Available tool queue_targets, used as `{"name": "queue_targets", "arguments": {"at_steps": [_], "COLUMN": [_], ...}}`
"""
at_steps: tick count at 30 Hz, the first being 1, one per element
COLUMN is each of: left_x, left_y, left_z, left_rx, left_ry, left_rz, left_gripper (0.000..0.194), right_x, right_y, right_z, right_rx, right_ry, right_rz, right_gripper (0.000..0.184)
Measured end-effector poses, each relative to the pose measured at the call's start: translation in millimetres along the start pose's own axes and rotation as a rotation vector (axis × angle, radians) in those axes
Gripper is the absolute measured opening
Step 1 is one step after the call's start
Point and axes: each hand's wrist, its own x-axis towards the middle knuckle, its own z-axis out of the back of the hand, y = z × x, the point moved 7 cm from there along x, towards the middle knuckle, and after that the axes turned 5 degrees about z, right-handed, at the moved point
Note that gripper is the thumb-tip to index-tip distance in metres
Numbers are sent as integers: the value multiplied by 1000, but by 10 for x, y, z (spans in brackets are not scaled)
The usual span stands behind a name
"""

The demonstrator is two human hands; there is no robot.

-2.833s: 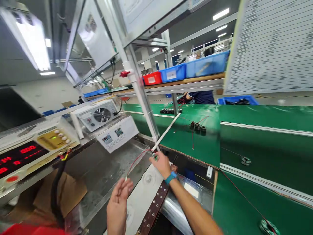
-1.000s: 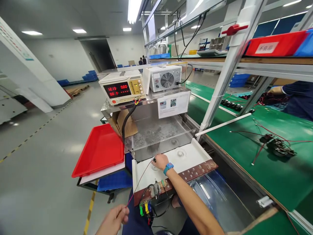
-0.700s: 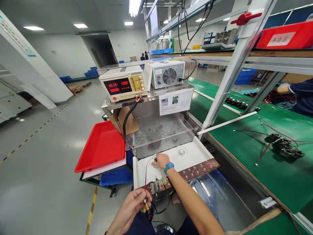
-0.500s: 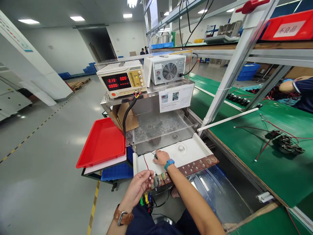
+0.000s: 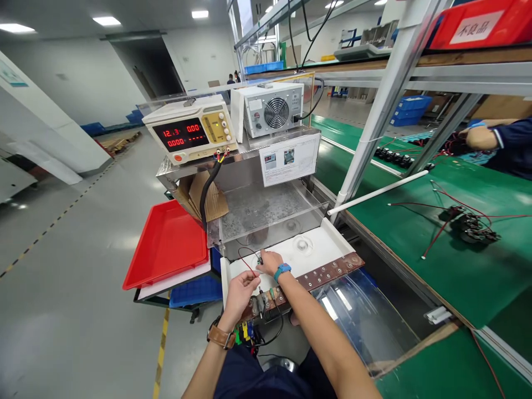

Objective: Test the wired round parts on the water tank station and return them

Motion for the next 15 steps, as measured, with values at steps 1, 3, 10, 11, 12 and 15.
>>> {"name": "queue_targets", "arguments": {"at_steps": [1,3,10,11,12,15], "left_x": [32,72,98,103,110,132], "left_y": [17,73,202,212,225,255], "left_z": [21,51,-116,-167,-214,-305], "left_rx": [35,73,102,108,116,127], "left_ry": [-31,-63,91,123,148,179], "left_rz": [-25,-28,50,60,73,90], "left_gripper": [37,35,29,27,26,23], "right_x": [1,6,49,53,55,54], "right_y": [-6,-17,-59,-62,-66,-72], "right_z": [-1,-9,-75,-81,-85,-79], "right_rx": [2,5,23,26,31,40], "right_ry": [2,2,2,3,6,15], "right_rz": [-3,-6,7,12,15,12], "right_gripper": [37,38,42,43,44,44]}}
